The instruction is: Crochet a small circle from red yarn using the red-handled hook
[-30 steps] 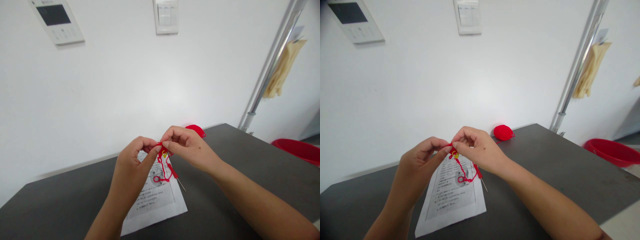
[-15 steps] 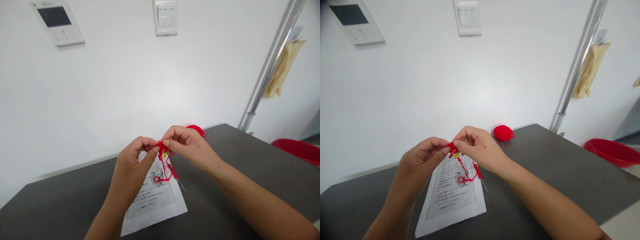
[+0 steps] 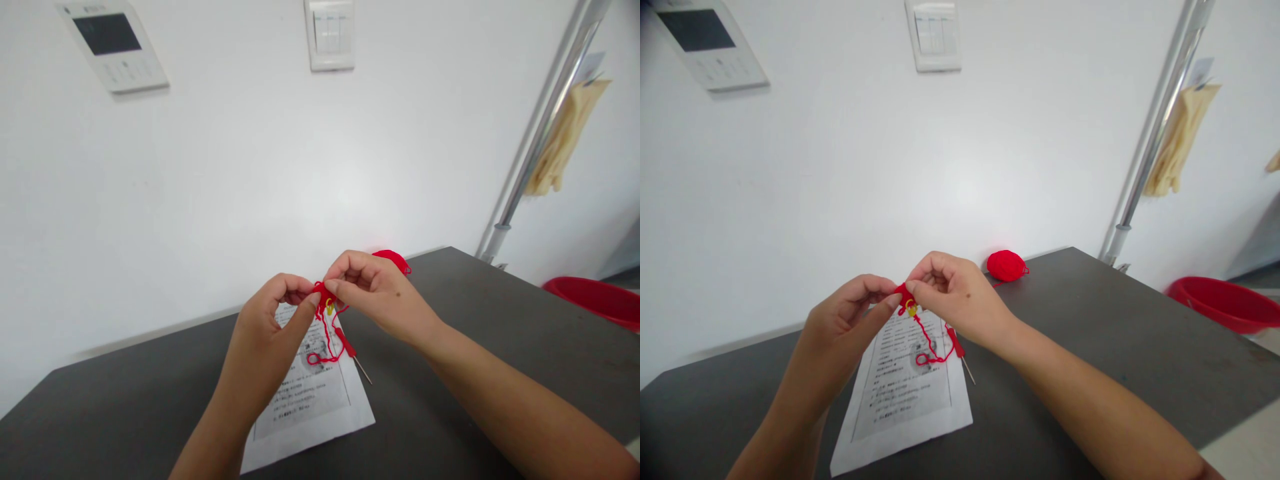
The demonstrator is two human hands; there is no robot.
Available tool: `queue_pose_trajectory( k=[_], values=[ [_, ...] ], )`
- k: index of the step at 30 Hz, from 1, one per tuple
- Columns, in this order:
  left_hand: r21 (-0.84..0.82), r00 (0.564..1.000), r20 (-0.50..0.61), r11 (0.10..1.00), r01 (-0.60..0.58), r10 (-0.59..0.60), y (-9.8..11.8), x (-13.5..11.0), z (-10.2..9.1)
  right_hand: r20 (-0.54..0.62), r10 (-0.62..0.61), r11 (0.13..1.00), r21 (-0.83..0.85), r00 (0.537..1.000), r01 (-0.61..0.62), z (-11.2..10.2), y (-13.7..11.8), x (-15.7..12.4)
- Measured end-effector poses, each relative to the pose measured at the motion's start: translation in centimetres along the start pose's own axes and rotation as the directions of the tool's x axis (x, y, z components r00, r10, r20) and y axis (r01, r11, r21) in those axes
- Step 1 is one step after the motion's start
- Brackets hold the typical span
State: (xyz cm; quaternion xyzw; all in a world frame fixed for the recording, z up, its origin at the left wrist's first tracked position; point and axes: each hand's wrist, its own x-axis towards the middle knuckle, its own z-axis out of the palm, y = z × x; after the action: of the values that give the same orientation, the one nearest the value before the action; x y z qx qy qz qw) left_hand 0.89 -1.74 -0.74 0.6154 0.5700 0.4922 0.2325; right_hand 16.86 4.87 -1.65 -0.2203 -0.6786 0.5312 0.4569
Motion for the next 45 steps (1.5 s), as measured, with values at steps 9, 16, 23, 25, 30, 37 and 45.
queue_pose_trajectory(
  k=[9, 16, 23, 25, 30, 37, 45],
  values=[
    [0.085, 0.999, -0.030, 0.996, -0.014, 0.017, 0.3, 0.0, -0.1, 0.054, 0.016, 0.998, 0.056, 0.998, -0.019, 0.0, -0.1, 0.1],
    [0.093, 0.999, -0.048, 0.996, -0.016, 0.020, 0.6, -0.2, 0.2, 0.035, 0.024, 1.000, -0.020, 0.999, -0.023, -0.1, -0.2, 0.0],
    [0.133, 0.994, -0.108, 0.991, -0.015, 0.030, 1.3, -0.5, 0.6, 0.049, 0.035, 0.999, -0.034, 0.998, -0.034, -0.2, -0.4, 0.0],
    [0.156, 0.993, -0.113, 0.987, -0.025, 0.043, 1.3, -0.5, 0.6, 0.051, 0.026, 0.998, -0.050, 0.998, -0.023, -0.1, -0.3, 0.0],
    [0.228, 0.994, -0.077, 0.972, -0.059, 0.078, 1.0, -0.2, 0.4, 0.046, -0.030, 0.988, -0.147, 0.998, 0.037, -0.3, 0.1, -0.1],
    [0.196, 0.992, -0.105, 0.980, -0.045, 0.066, 0.7, -0.1, 0.5, 0.030, -0.137, 0.934, -0.330, 0.990, 0.140, -0.3, -0.1, -0.3],
    [0.112, 1.000, -0.006, 0.994, 0.018, -0.018, 0.5, -0.1, 0.5, -0.019, -0.165, 0.954, -0.256, 0.986, 0.155, -0.3, 0.3, -0.1]
  ],
)
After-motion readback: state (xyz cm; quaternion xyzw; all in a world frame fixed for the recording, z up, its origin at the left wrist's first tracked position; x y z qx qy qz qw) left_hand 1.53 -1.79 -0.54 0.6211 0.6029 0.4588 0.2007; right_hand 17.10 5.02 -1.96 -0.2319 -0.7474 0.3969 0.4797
